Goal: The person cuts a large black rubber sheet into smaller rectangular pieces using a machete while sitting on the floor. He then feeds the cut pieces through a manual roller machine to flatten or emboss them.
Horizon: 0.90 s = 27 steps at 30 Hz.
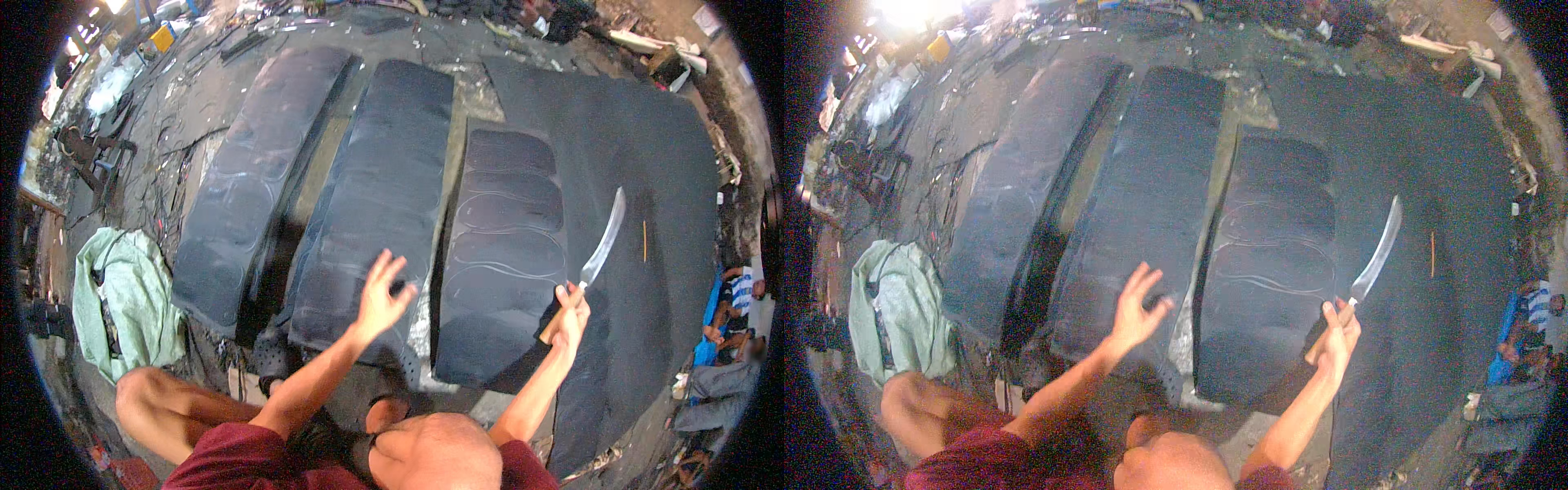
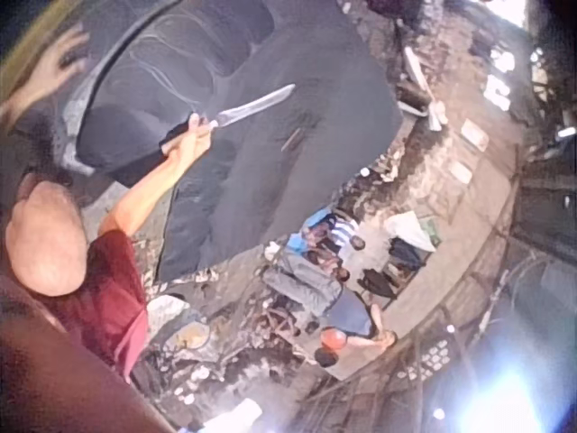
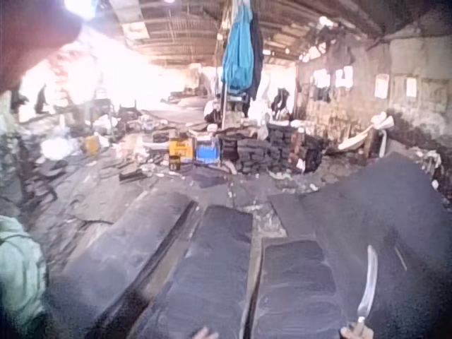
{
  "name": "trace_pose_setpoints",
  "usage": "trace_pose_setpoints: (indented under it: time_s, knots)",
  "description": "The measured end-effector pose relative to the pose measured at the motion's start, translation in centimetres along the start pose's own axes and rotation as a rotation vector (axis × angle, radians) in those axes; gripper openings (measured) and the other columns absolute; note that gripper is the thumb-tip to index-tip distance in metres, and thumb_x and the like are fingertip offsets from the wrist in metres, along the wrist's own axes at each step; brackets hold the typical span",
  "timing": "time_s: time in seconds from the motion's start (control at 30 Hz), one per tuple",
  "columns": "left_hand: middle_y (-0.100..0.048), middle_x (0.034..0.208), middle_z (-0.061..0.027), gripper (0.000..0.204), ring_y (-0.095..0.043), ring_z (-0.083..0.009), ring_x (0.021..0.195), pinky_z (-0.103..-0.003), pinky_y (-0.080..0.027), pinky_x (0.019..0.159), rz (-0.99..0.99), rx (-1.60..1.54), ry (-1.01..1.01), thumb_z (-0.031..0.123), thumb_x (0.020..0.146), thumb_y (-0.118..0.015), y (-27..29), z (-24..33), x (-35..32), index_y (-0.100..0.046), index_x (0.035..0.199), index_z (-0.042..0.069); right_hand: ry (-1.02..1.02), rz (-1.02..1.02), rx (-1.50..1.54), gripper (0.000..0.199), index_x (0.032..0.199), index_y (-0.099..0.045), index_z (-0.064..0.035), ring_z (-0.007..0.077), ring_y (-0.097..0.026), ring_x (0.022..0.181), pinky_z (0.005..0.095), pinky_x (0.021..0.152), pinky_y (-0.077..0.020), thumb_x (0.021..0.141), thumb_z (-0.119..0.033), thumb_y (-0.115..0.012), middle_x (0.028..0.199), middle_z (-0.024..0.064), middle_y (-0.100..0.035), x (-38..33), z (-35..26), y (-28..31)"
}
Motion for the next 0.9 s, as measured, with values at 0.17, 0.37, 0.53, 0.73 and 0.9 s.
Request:
trace_pose_setpoints:
  time_s: [0.17, 0.37, 0.53, 0.73, 0.9]
  knots:
    - [-0.048, 0.138, -0.0118, 0.07, -0.045, -0.0218, 0.128, -0.038, -0.035, 0.108, -0.453, -0.983, 0.309, 0.024, 0.089, -0.07, -1.4, 8.2, 0.1, -0.034, 0.144, -0.001, 0.232, -0.099, 0.244, 0.045, 0.118, -0.06, 0.0016, 0.0163, -0.057, 0.098, 0.0304, 0.094, -0.0402, 0.078, -0.012, -0.076, 0.106, 0.0075, -0.064, -5.6, -14.4, -2.0]
    - [-0.063, 0.097, -0.0052, 0.045, -0.058, -0.0117, 0.089, -0.027, -0.049, 0.077, 0.354, -0.426, 0.299, 0.012, 0.086, -0.071, 16.0, 5.0, 4.9, -0.054, 0.126, -0.001, 0.071, -0.138, 0.47, 0.039, 0.115, -0.063, -0.006, 0.0151, -0.054, 0.097, 0.0295, 0.088, -0.0405, 0.079, -0.011, -0.077, 0.106, 0.0024, -0.06, -5.4, -10.8, -18.3]
    - [-0.066, 0.114, -0.0163, 0.056, -0.059, -0.0223, 0.109, -0.036, -0.044, 0.097, 0.693, 0.103, 0.191, 0.032, 0.08, -0.078, 29.8, -1.6, 7.4, -0.062, 0.121, -0.001, -0.117, -0.328, 0.74, 0.037, 0.113, -0.062, -0.0064, 0.0165, -0.055, 0.097, 0.0316, 0.088, -0.0426, 0.08, -0.015, -0.078, 0.107, 0.0032, -0.061, -13.3, -8.0, -38.0]
    - [-0.065, 0.116, -0.0211, 0.063, -0.061, -0.0339, 0.109, -0.043, -0.046, 0.096, 0.48, 0.637, 0.548, 0.042, 0.074, -0.079, 41.8, -18.4, 4.1, -0.063, 0.123, 0.006, -0.319, -0.988, 0.539, 0.057, 0.132, -0.05, -0.0025, 0.0251, -0.058, 0.105, 0.0368, 0.09, -0.0466, 0.082, -0.02, -0.073, 0.119, 0.0102, -0.06, -22.5, -3.1, -49.3]
    - [-0.067, 0.108, -0.0154, 0.033, -0.063, -0.0305, 0.103, -0.038, -0.048, 0.092, 0.455, 0.407, 0.042, 0.009, 0.078, -0.071, 27.6, -10.9, 3.2, -0.066, 0.109, 0.002, 0.157, -0.553, -0.17, 0.059, 0.127, -0.05, 0.0008, 0.0333, -0.061, 0.095, 0.045, 0.079, -0.0496, 0.078, -0.02, -0.076, 0.109, 0.0178, -0.063, -15.1, 1.5, -36.6]
Point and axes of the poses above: each hand's wrist, its own x-axis towards the middle knuckle, its own y-axis out of the back of the hand, z = x × y, the point moved 5 cm from there along x, towards the middle knuckle
